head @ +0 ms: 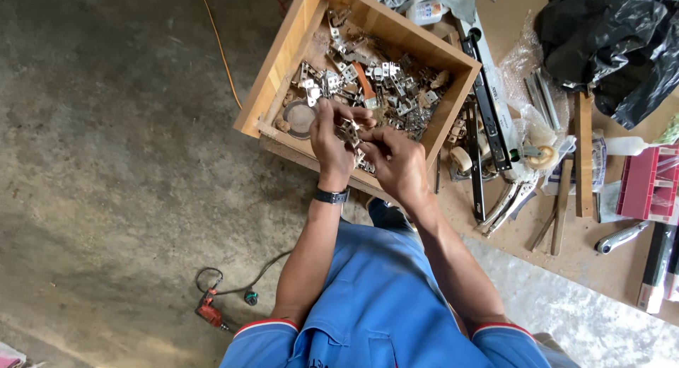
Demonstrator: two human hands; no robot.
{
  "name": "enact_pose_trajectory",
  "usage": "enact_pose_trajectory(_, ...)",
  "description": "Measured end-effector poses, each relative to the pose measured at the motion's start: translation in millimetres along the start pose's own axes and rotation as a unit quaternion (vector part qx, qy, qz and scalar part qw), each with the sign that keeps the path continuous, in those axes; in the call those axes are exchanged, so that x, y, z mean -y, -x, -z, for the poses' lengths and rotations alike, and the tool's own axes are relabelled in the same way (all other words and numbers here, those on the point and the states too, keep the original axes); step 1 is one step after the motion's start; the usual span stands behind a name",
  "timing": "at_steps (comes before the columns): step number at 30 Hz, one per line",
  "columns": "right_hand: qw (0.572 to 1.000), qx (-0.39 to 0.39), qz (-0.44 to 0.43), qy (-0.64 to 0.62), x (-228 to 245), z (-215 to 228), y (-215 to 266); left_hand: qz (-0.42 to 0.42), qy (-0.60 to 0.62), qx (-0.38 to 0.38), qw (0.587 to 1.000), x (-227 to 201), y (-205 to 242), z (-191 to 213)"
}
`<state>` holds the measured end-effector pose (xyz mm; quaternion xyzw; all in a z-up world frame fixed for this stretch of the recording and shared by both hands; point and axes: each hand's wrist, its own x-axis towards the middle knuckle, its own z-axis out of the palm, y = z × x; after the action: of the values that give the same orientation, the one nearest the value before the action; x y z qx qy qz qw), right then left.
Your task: The person picks up several metal hinges from a wooden drawer and a workspace, turns them over by hand to check them, and uses a screwdriver to adjust a screw on one of the hinges.
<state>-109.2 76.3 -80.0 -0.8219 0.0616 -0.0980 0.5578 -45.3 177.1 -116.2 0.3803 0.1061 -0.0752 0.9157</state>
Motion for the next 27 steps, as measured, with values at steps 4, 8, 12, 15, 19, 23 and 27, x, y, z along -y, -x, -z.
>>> enact_pose_trajectory(4, 0.992, -0.026, 0.104, 0.074, -28, -10, 8, 0.021, 0.021, 0.013, 0.999, -20, 10, -12)
enact_pose_trajectory(8, 0.986, -0.056, 0.132, 0.085, -6, -13, 8, 0.046, 0.059, 0.003, 0.997, -22, 13, -6)
enact_pose_trajectory(12, 0.965, -0.06, 0.222, 0.125, 3, -16, 1, 0.031, 0.037, -0.004, 0.999, -26, 14, -10)
enact_pose_trajectory(15, 0.946, -0.071, 0.269, 0.165, -8, -18, -2, -0.015, 0.003, -0.004, 1.0, -24, 14, -13)
enact_pose_trajectory(19, 0.918, -0.097, 0.316, 0.222, -13, -18, -4, -0.076, -0.07, -0.018, 0.994, -22, 15, -18)
enact_pose_trajectory(23, 0.91, -0.098, 0.334, 0.224, -3, -16, -8, -0.133, -0.136, -0.013, 0.982, -26, 21, -25)
enact_pose_trajectory(27, 0.901, -0.095, 0.353, 0.235, -2, -16, -8, -0.157, -0.212, -0.017, 0.964, -17, 16, -16)
